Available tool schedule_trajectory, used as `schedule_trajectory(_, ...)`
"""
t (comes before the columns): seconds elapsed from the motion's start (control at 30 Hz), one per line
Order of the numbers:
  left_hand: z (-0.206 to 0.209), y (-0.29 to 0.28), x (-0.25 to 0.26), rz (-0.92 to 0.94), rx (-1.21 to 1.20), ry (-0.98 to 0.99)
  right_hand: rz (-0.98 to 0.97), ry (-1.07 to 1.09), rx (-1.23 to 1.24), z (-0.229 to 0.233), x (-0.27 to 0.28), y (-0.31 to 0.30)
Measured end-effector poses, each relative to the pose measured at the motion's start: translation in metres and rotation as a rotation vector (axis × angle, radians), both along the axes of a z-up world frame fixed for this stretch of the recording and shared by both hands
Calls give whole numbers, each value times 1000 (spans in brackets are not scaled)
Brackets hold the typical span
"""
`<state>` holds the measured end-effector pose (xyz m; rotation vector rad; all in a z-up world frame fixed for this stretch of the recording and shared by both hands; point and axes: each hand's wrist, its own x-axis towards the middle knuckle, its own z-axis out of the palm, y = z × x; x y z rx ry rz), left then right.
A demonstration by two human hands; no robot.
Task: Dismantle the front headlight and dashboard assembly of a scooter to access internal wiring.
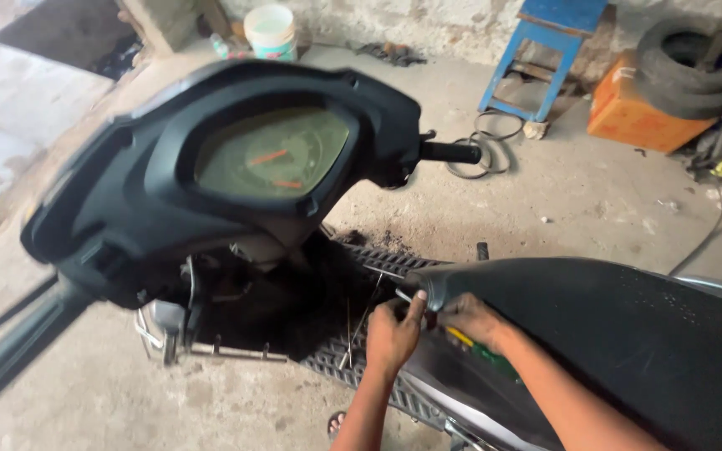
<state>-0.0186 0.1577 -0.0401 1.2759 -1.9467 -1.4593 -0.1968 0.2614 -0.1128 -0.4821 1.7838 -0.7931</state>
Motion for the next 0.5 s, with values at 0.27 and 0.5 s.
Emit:
schedule_trajectory(0.27,17,-68,-28,-217,262,205,-123,-235,-346,91,51,-2)
schedule_trajectory(0.5,164,-134,-54,-359,-398,-151,-311,-13,-603,132,38,-22)
